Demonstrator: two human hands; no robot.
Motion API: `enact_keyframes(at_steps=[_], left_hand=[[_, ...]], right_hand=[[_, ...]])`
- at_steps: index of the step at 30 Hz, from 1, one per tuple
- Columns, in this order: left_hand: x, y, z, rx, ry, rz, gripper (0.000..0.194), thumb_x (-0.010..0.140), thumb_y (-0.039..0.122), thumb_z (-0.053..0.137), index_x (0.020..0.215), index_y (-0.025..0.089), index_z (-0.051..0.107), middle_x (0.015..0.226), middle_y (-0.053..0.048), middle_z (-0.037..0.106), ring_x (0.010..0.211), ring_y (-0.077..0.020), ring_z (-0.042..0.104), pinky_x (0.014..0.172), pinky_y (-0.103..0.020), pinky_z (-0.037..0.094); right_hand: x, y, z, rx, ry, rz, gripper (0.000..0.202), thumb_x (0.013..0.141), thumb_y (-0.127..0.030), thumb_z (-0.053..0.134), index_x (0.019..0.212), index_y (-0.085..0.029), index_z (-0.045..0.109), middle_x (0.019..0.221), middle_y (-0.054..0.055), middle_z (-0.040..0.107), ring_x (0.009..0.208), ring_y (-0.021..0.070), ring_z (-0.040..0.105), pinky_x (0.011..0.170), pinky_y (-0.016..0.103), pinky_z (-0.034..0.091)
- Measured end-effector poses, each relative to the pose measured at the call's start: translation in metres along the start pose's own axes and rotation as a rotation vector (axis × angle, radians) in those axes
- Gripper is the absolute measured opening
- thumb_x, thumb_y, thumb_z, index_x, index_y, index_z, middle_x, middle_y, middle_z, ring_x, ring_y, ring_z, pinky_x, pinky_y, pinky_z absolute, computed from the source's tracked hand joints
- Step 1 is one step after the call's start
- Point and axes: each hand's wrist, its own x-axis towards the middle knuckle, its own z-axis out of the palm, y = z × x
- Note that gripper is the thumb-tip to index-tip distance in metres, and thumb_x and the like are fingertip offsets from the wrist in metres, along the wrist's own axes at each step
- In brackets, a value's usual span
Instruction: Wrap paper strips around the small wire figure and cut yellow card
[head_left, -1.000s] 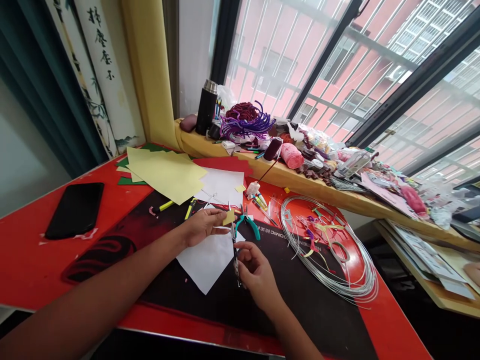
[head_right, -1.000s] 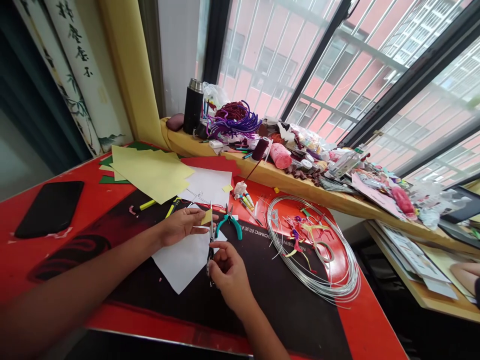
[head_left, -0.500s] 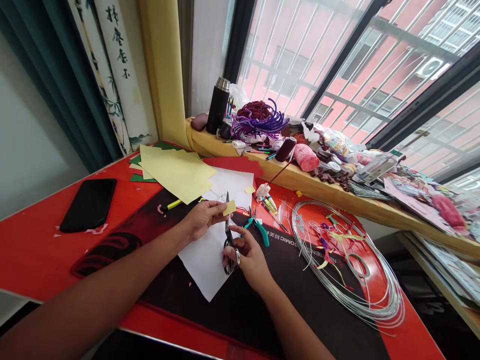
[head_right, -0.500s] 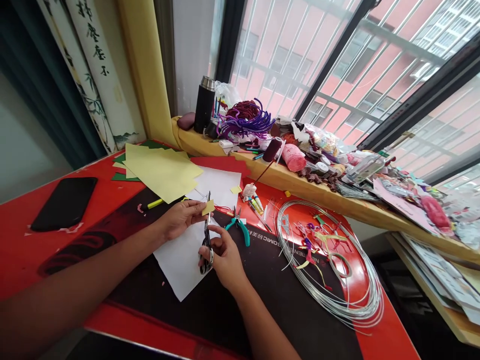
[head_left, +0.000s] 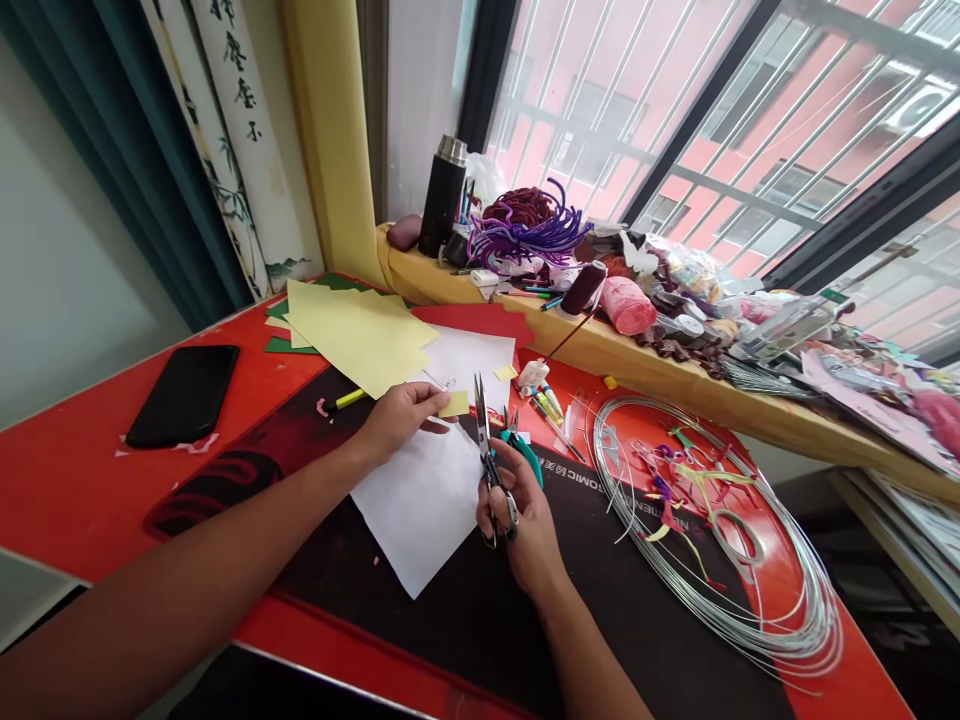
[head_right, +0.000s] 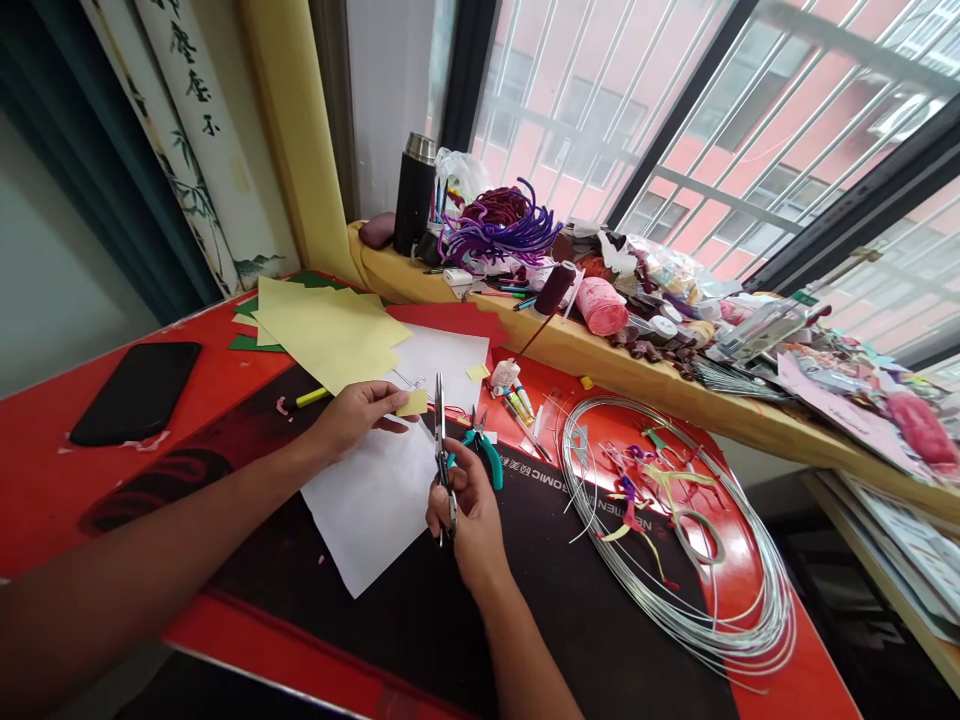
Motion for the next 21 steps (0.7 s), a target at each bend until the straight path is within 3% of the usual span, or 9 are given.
enact_keyframes(at_steps=[5,21], left_hand=[[-0.0002,0.0013,-0.0002,-0.012,-0.011,0.004,0.055,0.065,0.062,0.095,0.082,0.015,0.072,0.085,-0.004,0.072,0.086,-0.0266,0.080,0.075,-0.037,0.067],[-0.0009,0.0018,0.0001,-0.017,-0.035,0.001,0.050,0.067,0.059,0.094,0.079,0.016,0.070,0.080,-0.003,0.073,0.082,-0.0260,0.080,0.075,-0.036,0.067]], right_hand=[[-0.0004,0.0000,0.0017,-0.016,-0.050,0.027,0.074,0.089,-0.065,0.080,0.147,-0.028,0.054,0.079,-0.005,0.055,0.052,0.0111,0.047,0.053,0.028,0.041],[-0.0003,0.0038,0.0028,-0.024,-0.014,0.015,0.067,0.089,-0.055,0.082,0.145,-0.027,0.058,0.078,-0.007,0.050,0.049,0.0081,0.045,0.048,0.025,0.040]])
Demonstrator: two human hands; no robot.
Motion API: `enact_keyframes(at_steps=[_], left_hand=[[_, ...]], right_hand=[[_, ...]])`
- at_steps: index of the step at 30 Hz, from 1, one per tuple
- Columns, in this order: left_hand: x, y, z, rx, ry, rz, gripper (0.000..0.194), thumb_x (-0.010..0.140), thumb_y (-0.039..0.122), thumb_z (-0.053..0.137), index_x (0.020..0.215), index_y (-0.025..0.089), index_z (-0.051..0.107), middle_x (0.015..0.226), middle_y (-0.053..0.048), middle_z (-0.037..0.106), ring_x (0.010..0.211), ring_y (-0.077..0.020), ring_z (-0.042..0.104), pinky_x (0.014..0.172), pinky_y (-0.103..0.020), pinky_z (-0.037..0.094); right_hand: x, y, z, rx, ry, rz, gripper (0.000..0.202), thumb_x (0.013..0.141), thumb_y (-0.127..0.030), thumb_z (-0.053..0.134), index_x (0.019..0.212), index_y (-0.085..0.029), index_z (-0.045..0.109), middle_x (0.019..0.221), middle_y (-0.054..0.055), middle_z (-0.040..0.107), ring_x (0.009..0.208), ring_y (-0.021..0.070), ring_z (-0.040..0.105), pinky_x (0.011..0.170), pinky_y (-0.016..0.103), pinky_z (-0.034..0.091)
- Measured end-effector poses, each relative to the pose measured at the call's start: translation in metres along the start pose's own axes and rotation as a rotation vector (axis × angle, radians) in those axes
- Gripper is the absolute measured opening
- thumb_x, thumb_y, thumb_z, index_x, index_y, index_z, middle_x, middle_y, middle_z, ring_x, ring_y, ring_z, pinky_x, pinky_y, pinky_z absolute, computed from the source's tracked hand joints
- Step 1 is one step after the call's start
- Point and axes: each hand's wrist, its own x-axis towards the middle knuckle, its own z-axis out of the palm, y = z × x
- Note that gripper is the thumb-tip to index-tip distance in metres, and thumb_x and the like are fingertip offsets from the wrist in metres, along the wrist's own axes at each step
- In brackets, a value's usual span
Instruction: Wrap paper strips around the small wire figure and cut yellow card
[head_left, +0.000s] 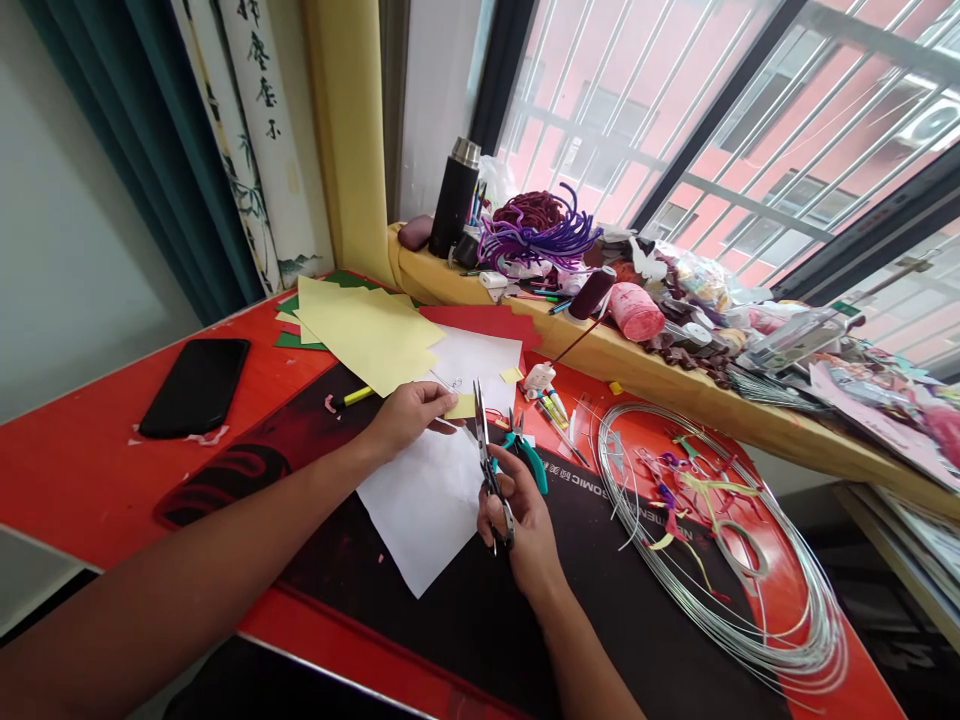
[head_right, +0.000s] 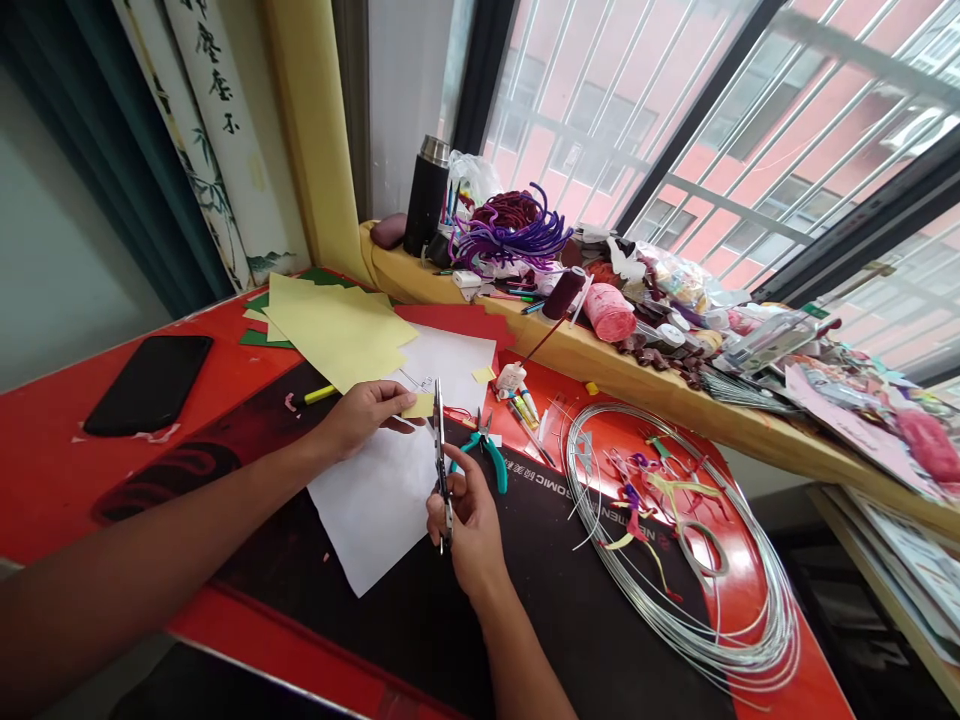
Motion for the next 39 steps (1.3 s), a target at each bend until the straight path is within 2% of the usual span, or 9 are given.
enact_keyframes(at_steps=[19,39], left_hand=[[0.0017,-0.0052,-0.0014,0.063,-0.010,0.031,0.044,0.074,0.057,0.090,0.077,0.018,0.070,0.083,-0.004,0.075,0.082,-0.0250,0.080,0.076,-0.036,0.068],[0.0019,-0.0073,-0.0016,0.091,-0.022,0.020,0.045,0.074,0.059,0.088,0.077,0.018,0.070,0.083,-0.003,0.078,0.084,-0.0242,0.082,0.077,-0.033,0.068]], right_hand=[[-0.0014,-0.0030,0.0034,0.013,-0.005,0.008,0.068,0.086,-0.058,0.086,0.141,-0.028,0.060,0.084,-0.006,0.048,0.050,0.0071,0.044,0.047,0.026,0.040],[-0.0005,-0.0011,0.0027,0.042,0.003,-0.002,0.068,0.083,-0.059,0.089,0.139,-0.028,0.064,0.085,-0.006,0.045,0.050,0.0057,0.045,0.046,0.024,0.038]])
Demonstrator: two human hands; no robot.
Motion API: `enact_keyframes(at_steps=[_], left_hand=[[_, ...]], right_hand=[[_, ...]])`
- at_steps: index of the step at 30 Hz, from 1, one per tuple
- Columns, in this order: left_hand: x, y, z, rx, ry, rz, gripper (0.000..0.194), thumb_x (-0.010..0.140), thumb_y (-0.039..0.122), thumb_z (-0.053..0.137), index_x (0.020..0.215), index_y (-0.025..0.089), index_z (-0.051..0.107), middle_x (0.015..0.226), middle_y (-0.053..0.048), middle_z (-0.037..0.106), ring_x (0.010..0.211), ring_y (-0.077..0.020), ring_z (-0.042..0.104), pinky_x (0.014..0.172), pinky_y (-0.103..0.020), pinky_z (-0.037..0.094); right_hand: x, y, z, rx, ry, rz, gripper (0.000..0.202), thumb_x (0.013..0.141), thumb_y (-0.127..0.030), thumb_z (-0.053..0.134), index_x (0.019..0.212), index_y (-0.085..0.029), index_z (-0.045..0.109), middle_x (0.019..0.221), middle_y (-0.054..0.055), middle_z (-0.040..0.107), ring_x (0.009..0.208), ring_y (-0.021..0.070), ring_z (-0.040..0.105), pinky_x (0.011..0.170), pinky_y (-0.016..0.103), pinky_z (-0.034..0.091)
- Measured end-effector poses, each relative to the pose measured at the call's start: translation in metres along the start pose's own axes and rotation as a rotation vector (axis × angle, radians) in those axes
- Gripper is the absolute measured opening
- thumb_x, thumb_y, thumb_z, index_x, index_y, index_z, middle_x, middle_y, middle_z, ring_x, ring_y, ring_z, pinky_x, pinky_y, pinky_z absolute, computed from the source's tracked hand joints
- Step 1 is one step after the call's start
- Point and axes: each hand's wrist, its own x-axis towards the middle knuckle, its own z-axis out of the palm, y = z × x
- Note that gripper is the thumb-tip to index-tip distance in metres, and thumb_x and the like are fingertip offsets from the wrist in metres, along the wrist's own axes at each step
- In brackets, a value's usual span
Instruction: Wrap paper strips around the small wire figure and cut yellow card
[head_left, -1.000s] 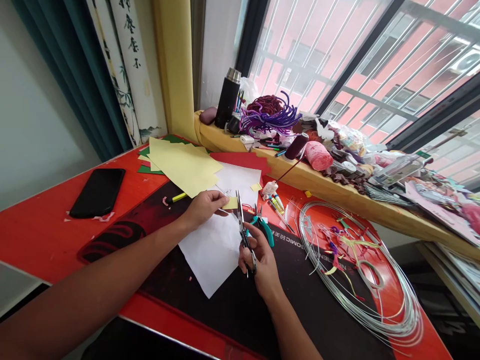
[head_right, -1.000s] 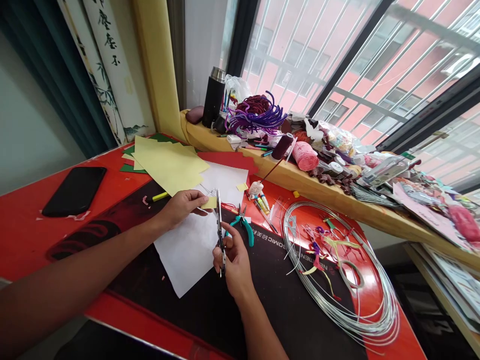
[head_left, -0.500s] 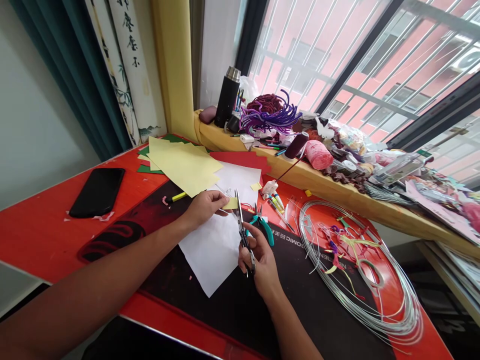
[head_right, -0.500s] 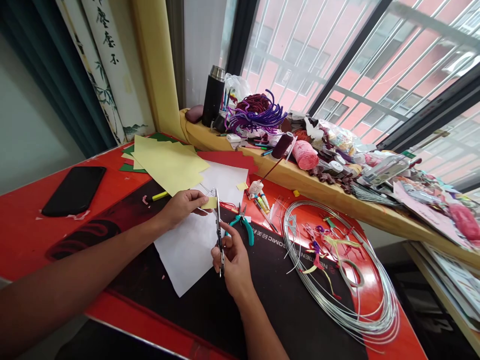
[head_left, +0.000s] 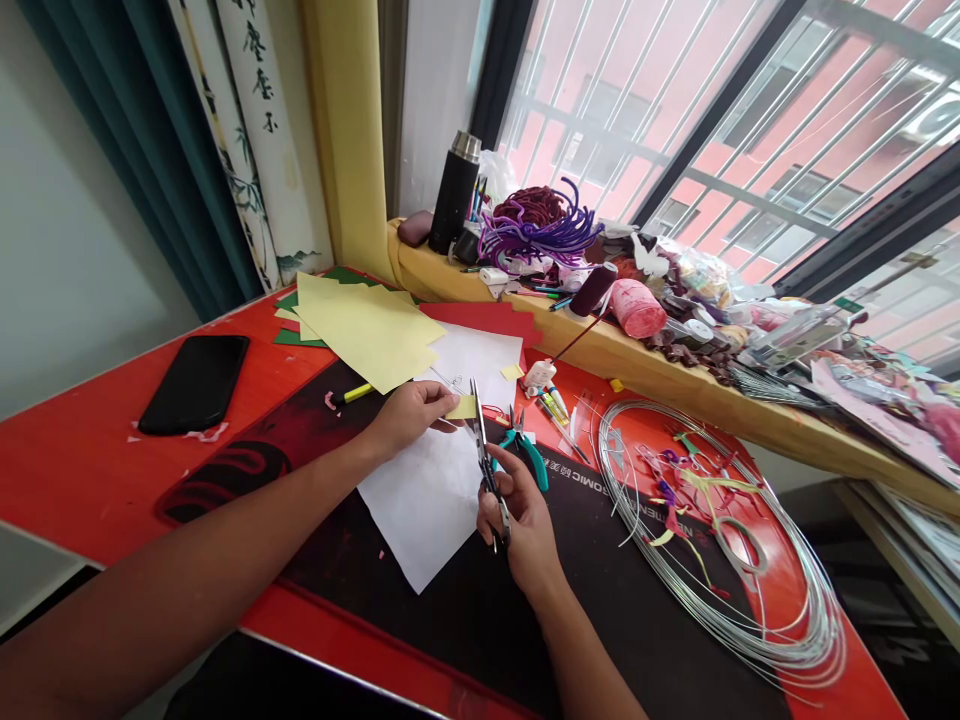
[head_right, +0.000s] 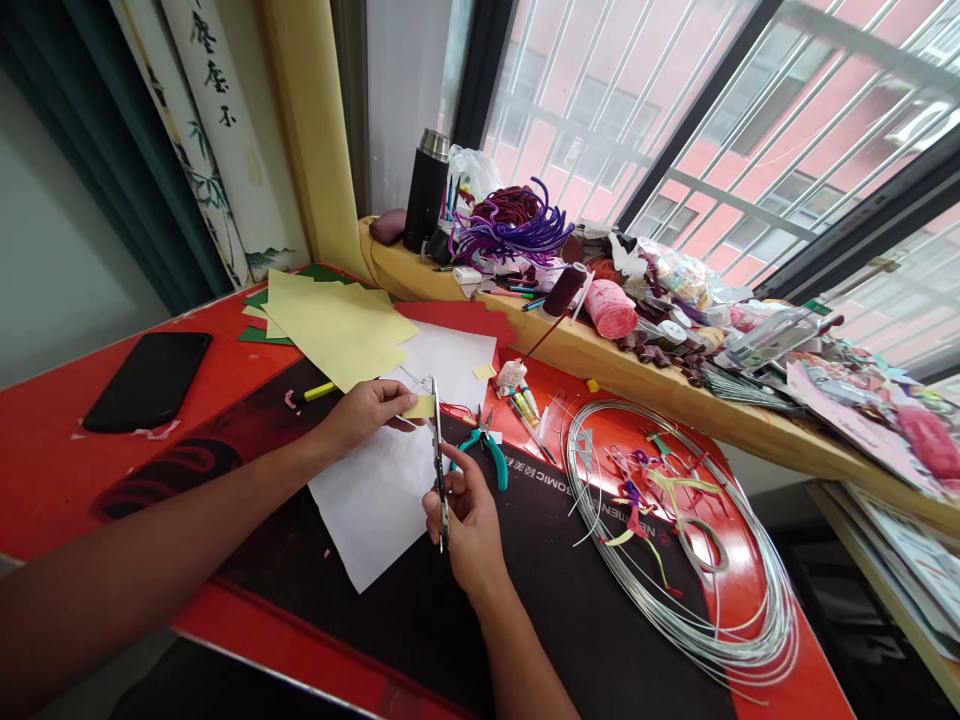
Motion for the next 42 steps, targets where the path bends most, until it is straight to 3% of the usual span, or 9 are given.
enact_keyframes(at_steps=[32,42], left_hand=[[0.0034,-0.0066,-0.0020,0.015,0.000,-0.013,0.043,0.076,0.058,0.086,0.080,0.018,0.072,0.085,-0.005,0.079,0.084,-0.0254,0.082,0.078,-0.035,0.067],[0.0010,-0.0021,-0.0001,-0.001,0.020,-0.007,0.040,0.077,0.055,0.086,0.079,0.018,0.071,0.081,-0.003,0.075,0.079,-0.0224,0.081,0.074,-0.032,0.067]], right_hand=[[-0.0012,-0.0013,0.0020,-0.004,0.023,-0.003,0.063,0.085,-0.058,0.088,0.135,-0.027,0.066,0.082,-0.007,0.045,0.049,0.0062,0.046,0.046,0.024,0.039],[-0.0019,-0.0047,-0.0009,-0.058,0.156,-0.072,0.056,0.089,-0.054,0.082,0.135,-0.026,0.066,0.077,-0.008,0.041,0.049,0.0078,0.043,0.047,0.025,0.039]])
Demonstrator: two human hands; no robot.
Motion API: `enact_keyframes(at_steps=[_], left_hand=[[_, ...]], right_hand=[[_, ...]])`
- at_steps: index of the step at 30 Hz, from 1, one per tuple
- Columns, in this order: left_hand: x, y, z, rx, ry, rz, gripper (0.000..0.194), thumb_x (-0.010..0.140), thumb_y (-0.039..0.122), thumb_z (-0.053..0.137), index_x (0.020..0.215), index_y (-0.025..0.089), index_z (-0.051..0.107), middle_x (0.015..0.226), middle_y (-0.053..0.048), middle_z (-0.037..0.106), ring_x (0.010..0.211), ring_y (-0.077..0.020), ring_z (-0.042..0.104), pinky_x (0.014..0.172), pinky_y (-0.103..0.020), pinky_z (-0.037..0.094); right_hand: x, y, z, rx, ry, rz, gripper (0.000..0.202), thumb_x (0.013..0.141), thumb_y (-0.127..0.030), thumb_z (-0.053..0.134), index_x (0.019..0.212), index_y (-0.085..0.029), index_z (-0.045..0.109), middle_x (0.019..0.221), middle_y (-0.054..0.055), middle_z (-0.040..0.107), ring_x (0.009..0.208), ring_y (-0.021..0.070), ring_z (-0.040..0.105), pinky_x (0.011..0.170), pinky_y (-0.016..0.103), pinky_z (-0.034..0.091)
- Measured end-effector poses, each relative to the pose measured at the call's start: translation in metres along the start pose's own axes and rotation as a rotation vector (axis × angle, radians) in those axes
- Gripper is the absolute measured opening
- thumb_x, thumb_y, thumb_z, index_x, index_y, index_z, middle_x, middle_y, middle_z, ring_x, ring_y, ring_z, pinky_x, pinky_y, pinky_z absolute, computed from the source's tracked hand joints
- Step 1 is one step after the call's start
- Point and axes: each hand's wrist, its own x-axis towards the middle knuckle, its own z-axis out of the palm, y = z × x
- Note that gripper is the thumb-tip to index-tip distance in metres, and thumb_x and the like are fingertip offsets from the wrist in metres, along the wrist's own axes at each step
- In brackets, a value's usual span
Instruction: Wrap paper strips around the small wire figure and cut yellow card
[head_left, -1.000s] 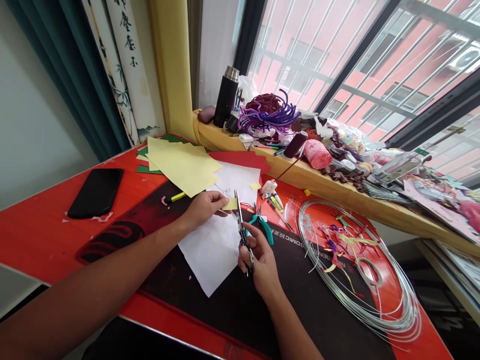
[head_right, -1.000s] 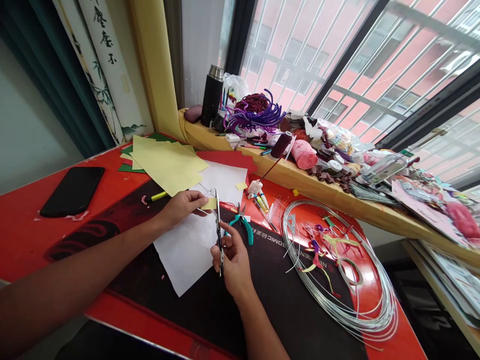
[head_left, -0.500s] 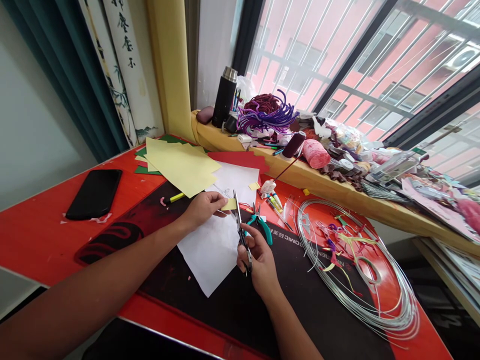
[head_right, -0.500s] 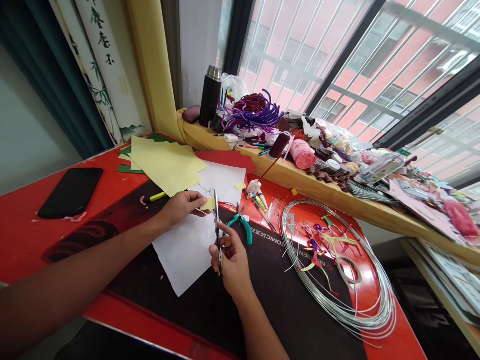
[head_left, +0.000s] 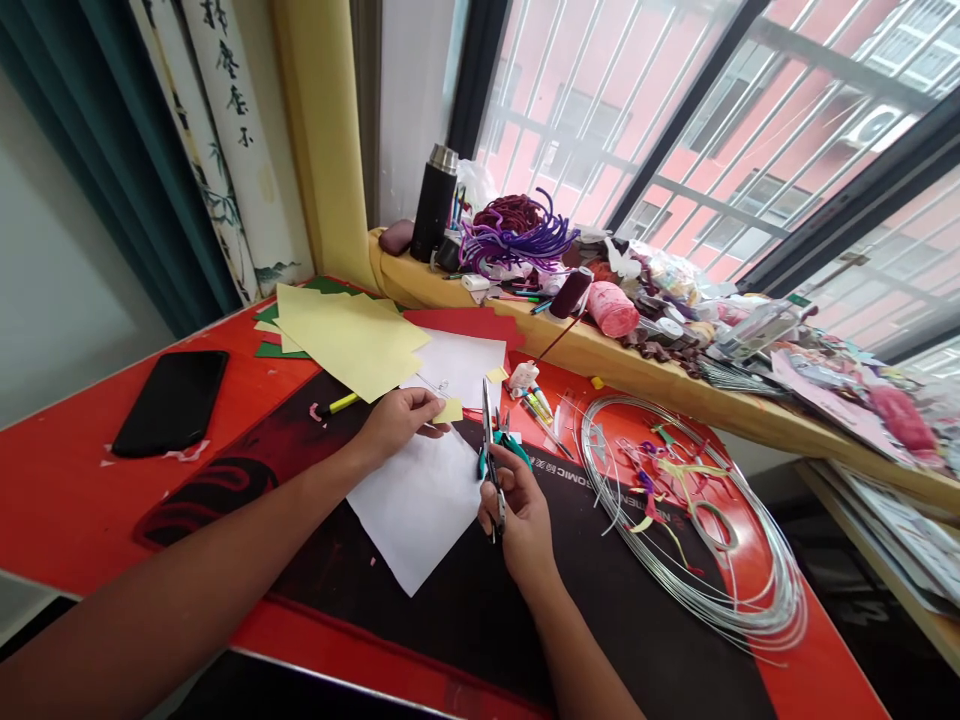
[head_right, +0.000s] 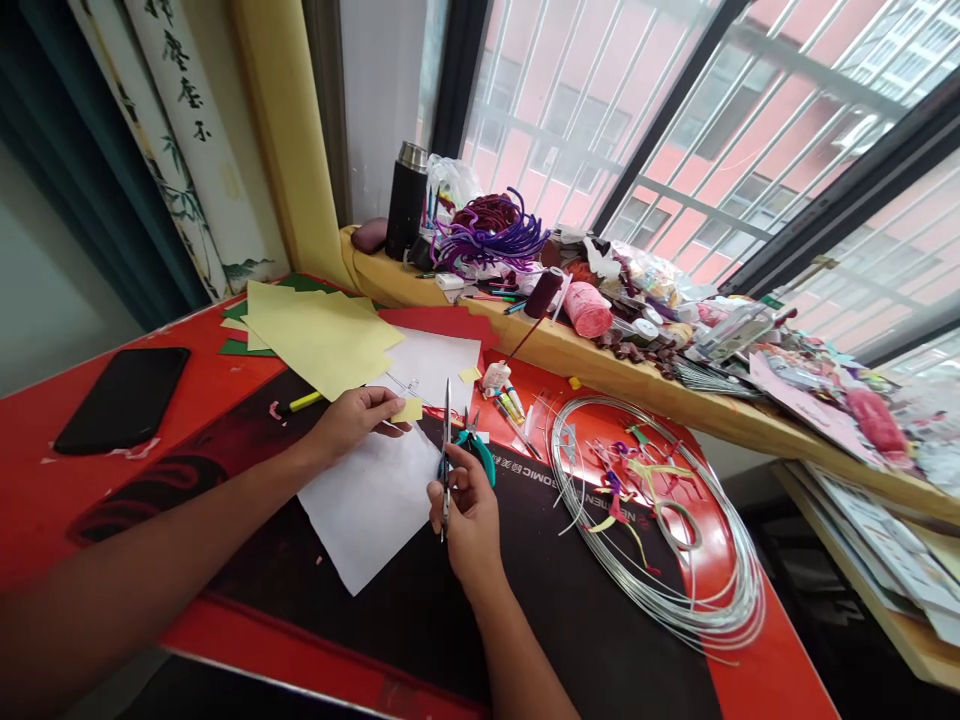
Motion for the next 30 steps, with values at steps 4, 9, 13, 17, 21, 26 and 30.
enact_keyframes(at_steps=[4,9,13,17,21,26,30], left_hand=[[-0.001,0.000,0.000,0.009,0.003,0.000,0.043,0.074,0.057,0.087,0.081,0.018,0.072,0.082,-0.003,0.076,0.078,-0.0221,0.080,0.075,-0.033,0.068],[-0.004,0.003,0.001,0.039,-0.004,0.019,0.045,0.075,0.060,0.086,0.083,0.018,0.075,0.083,-0.004,0.077,0.080,-0.0239,0.081,0.076,-0.034,0.069],[-0.007,0.007,0.004,0.077,-0.023,0.038,0.046,0.075,0.062,0.084,0.082,0.017,0.075,0.081,-0.005,0.077,0.079,-0.0253,0.080,0.074,-0.036,0.069],[-0.009,0.008,0.007,0.094,-0.034,0.038,0.047,0.073,0.063,0.084,0.081,0.017,0.076,0.080,-0.006,0.078,0.076,-0.0243,0.079,0.072,-0.035,0.068],[-0.010,0.008,0.009,0.118,-0.042,0.033,0.045,0.074,0.062,0.083,0.082,0.018,0.077,0.083,-0.006,0.079,0.076,-0.0244,0.079,0.069,-0.034,0.068],[-0.009,0.005,0.008,0.136,-0.049,0.031,0.043,0.074,0.060,0.083,0.084,0.019,0.078,0.081,-0.006,0.080,0.073,-0.0235,0.079,0.065,-0.032,0.067],[-0.008,0.002,0.010,0.105,-0.057,0.034,0.043,0.075,0.060,0.083,0.082,0.018,0.077,0.081,-0.006,0.079,0.072,-0.0229,0.078,0.064,-0.032,0.067]], right_hand=[[-0.008,0.001,-0.008,-0.079,0.089,-0.035,0.054,0.089,-0.056,0.082,0.131,-0.026,0.067,0.076,-0.008,0.040,0.051,0.0094,0.041,0.046,0.025,0.037],[-0.024,-0.009,-0.040,-0.399,0.168,-0.008,0.057,0.090,-0.053,0.079,0.135,-0.022,0.067,0.079,-0.005,0.048,0.059,0.0135,0.046,0.051,0.027,0.040],[-0.028,-0.026,-0.064,-0.711,0.174,0.027,0.049,0.090,-0.051,0.075,0.128,-0.020,0.073,0.074,-0.004,0.055,0.063,0.0173,0.051,0.060,0.030,0.041],[-0.026,-0.039,-0.073,-1.010,0.140,0.080,0.042,0.096,-0.046,0.068,0.128,-0.021,0.074,0.075,-0.001,0.064,0.067,0.0208,0.060,0.065,0.032,0.040],[-0.024,-0.048,-0.072,-1.290,0.078,0.135,0.039,0.098,-0.037,0.068,0.134,-0.021,0.073,0.089,0.004,0.076,0.077,0.0238,0.070,0.067,0.031,0.041],[-0.018,-0.056,-0.068,-1.510,-0.043,0.143,0.041,0.101,-0.034,0.069,0.140,-0.022,0.069,0.116,0.011,0.082,0.106,0.0297,0.077,0.083,0.034,0.048],[-0.015,-0.058,-0.069,-1.543,-0.104,0.150,0.043,0.102,-0.033,0.067,0.144,-0.022,0.066,0.131,0.012,0.078,0.117,0.0308,0.075,0.091,0.036,0.050]])
